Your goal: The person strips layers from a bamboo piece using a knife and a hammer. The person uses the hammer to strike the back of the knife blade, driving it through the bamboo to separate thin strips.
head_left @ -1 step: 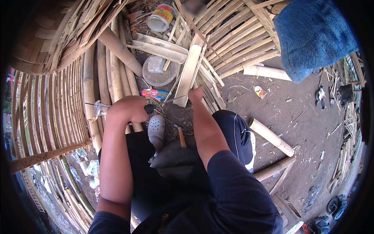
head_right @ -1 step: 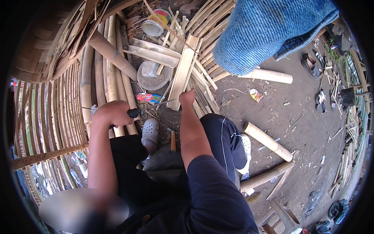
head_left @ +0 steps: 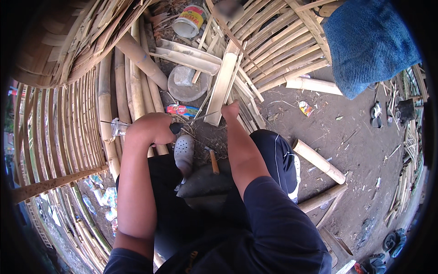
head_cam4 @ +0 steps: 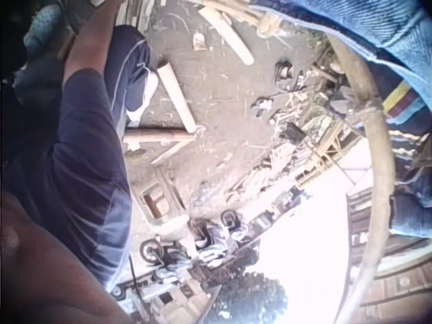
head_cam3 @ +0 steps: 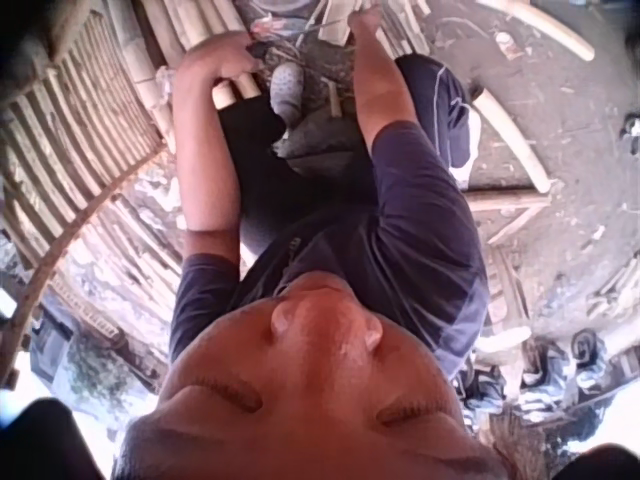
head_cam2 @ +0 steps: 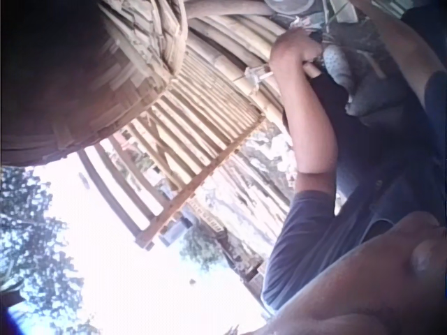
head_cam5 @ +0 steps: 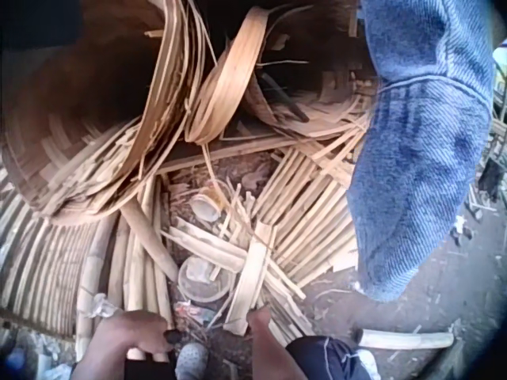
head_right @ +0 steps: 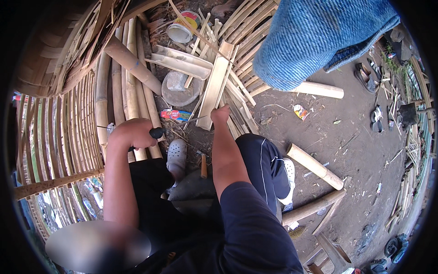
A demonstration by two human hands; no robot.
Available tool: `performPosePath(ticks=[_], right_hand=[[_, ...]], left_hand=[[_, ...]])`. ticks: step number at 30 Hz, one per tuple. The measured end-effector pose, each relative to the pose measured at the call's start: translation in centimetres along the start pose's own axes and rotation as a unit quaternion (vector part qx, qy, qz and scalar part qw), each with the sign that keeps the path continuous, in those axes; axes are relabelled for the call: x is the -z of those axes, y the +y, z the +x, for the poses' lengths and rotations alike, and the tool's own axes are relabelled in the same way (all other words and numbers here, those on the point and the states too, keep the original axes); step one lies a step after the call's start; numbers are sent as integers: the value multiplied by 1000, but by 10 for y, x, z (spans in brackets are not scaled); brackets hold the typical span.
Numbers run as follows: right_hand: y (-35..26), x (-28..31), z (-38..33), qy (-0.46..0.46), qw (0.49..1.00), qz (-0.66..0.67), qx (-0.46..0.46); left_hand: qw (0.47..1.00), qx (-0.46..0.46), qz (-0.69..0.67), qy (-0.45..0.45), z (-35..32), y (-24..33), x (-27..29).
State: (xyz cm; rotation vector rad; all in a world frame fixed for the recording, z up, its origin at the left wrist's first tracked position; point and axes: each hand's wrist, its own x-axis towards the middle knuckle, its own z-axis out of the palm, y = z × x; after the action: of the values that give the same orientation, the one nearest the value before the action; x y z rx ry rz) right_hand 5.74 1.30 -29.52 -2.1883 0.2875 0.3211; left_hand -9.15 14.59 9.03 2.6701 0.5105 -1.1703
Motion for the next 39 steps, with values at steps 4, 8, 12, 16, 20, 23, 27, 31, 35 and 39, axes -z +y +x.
performPosePath(ticks=[4, 8, 12, 16, 20, 23, 27, 31, 35, 39], right_hand=[[7, -11, 8, -47, 999, 3, -7], [15, -25, 9, -22, 998, -50, 15], [28, -38, 23, -79, 997, 14, -1], [42, -48, 34, -106, 993, 41, 20], [37, -47, 28, -104, 992, 37, 60], [46, -54, 37, -78, 994, 32, 64], [55, -66, 44, -124, 990, 23, 70], [63, -74, 55, -135, 988, 29, 75], [61, -72, 50, -98, 992, 22, 81], [64, -45, 53, -90, 995, -2, 50]], left_hand=[[1000, 15, 13, 17, 3, -2, -1], [999, 37, 20, 3, 1, 0, 3], [999, 38, 29, 0, 2, 2, 4], [1000, 19, 22, 9, 3, 6, 3], [1000, 20, 16, -1, 2, 7, 2], [999, 27, 25, -16, 8, 11, 3], [999, 34, 20, -30, 12, 13, 5], [999, 19, 22, -25, 16, 13, 4], [1000, 3, 24, 1, 21, 2, 0], [1000, 4, 28, -3, 21, 10, 14]])
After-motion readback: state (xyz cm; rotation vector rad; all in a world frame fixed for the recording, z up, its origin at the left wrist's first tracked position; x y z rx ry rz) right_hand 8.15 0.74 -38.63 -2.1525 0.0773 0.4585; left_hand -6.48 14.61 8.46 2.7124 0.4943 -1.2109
